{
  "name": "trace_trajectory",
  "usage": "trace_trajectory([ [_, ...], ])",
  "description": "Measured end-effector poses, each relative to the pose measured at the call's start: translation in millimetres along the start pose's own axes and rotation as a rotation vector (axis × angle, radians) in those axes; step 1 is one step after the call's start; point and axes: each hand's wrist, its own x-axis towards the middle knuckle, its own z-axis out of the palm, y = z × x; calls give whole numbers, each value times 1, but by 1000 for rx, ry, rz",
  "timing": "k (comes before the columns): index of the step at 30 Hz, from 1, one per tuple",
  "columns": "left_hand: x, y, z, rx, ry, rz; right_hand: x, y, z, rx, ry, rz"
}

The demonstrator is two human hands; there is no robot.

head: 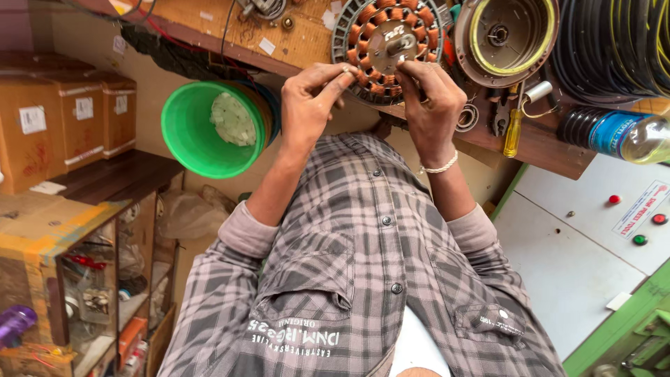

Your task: The person is repairing an electrical motor stator by hand. They insert small white insulating pieces into the copper windings, use a green-handled screwdriver to adjust the windings, and use pliers to cut and secure wires.

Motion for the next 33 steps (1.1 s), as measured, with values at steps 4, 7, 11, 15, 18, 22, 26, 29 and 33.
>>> trace_trajectory([
  [4,8,-14,3,-336,-41,-190,-2,-4,-2,89,-110,-106],
  [7,15,-25,9,-610,-76,-250,-1,0,-3,82,-183,-131],
  [11,14,-32,22,-609,20,-254,0,8,-4,22,-172,-136],
  [15,15,-32,26,-508,80,-251,7,14,-6,-49,-249,-104],
  [18,17,-31,28,-501,71,-219,11,16,-12,-71,-326,-144],
  [22,17,-26,32,-395,-30,-142,18,12,-19,-110,-394,-166],
  [26,15,-18,30,-237,-143,-209,23,9,-23,-96,-444,-140],
  [29,13,-14,29,-251,-167,-231,23,8,-24,-115,-447,-159],
  [33,11,-12,30,-102,-100,-120,21,8,-23,-52,-421,-145],
])
